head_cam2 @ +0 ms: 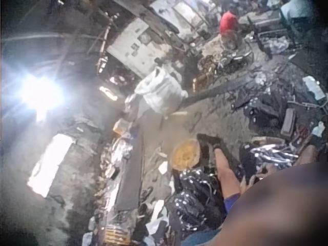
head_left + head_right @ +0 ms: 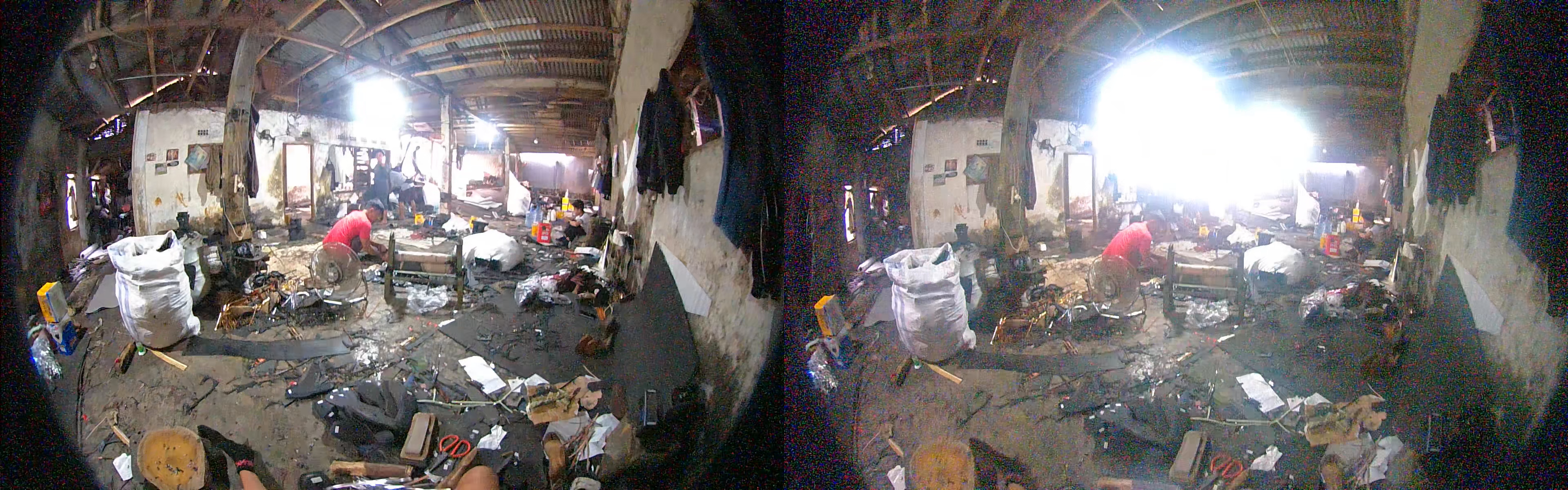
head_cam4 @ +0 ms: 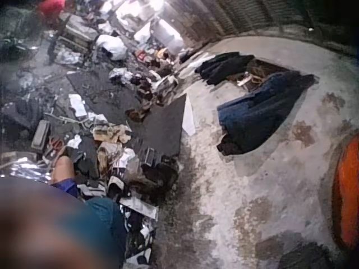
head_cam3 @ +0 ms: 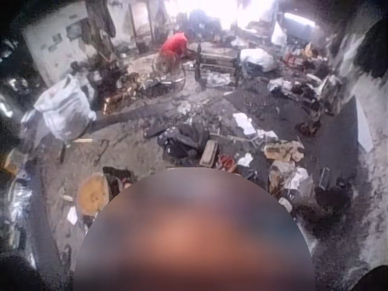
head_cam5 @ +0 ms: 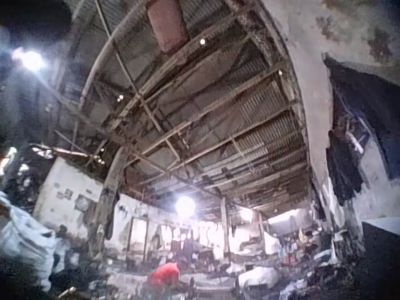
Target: The person sits on the floor and repeatedly inserts metal zip ties into holes on black shoe soles, then pulls and tightens them by hand. The person handles multiple soles and a bundle of zip ties, working one at a time.
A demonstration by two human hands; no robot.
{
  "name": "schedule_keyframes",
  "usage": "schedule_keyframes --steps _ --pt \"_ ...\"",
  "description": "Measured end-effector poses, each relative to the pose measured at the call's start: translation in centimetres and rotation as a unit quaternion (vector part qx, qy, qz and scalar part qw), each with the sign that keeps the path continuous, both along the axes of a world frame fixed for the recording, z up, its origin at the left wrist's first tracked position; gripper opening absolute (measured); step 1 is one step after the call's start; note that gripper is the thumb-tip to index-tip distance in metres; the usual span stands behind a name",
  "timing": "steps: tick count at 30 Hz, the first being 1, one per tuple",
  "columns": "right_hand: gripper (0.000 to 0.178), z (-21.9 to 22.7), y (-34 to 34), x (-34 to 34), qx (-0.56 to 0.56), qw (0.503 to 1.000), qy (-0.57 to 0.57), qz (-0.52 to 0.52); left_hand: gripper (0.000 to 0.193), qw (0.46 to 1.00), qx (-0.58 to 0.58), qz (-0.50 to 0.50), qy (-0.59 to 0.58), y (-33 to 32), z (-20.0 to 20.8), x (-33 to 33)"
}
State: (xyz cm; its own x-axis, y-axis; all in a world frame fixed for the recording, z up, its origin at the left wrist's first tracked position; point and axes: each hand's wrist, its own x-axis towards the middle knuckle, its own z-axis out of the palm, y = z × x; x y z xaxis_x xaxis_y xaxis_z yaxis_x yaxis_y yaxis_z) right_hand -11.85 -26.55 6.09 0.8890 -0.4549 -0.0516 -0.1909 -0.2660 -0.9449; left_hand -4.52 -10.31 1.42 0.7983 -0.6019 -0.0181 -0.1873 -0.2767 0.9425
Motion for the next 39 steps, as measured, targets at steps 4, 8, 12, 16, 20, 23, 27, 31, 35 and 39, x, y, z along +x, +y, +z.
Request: schedule_keyframes --steps 4,8,12,16,20,23,27,31,35,39 --pt "0.023 -0.5 0.5 -0.5 0.030 0.997 -0.007 0.067 0.049 1.000 -0.019 0.012 0.019 1.2 1.2 -0.6" --pt "0.025 -1.6 1.0 -0.7 -0.094 0.991 -0.083 0.043 0.047 0.999 -0.023 0.022 0.044 1.6 2.0 -0.5" --pt "0.024 -2.0 1.2 -0.4 -0.096 0.988 -0.098 0.067 0.044 0.997 -0.021 0.034 0.073 1.4 2.4 -0.5" --pt "0.025 -1.7 1.2 -0.3 -0.101 0.993 -0.039 0.052 0.042 0.997 -0.011 0.068 0.044 1.4 3.4 -1.4" --pt "0.026 -1.6 0.9 -0.4 -0.049 0.997 0.006 0.059 0.039 0.991 -0.086 0.059 0.088 1.4 4.2 -1.6" --pt "0.018 -1.9 0.7 -0.2 0.218 0.974 -0.039 0.055 0.034 0.980 -0.114 0.051 0.154 1.3 3.8 -0.7" --pt "0.019 -2.9 1.6 -0.2 0.483 0.873 -0.036 0.054 0.029 0.981 -0.078 0.067 0.163 1.4 2.6 0.4" --pt "0.022 -4.1 2.7 -0.7 0.589 0.807 -0.043 0.026 0.030 0.987 -0.050 0.052 0.140 1.7 3.0 0.3" --pt "0.023 -6.2 2.7 -0.2 0.618 0.785 -0.020 -0.032 0.032 0.989 -0.037 0.043 0.134 1.6 4.6 0.1" --pt "0.018 -10.1 1.6 0.5 0.558 0.829 0.011 0.043 0.033 0.990 -0.028 0.040 0.133 1.3 5.6 0.2"
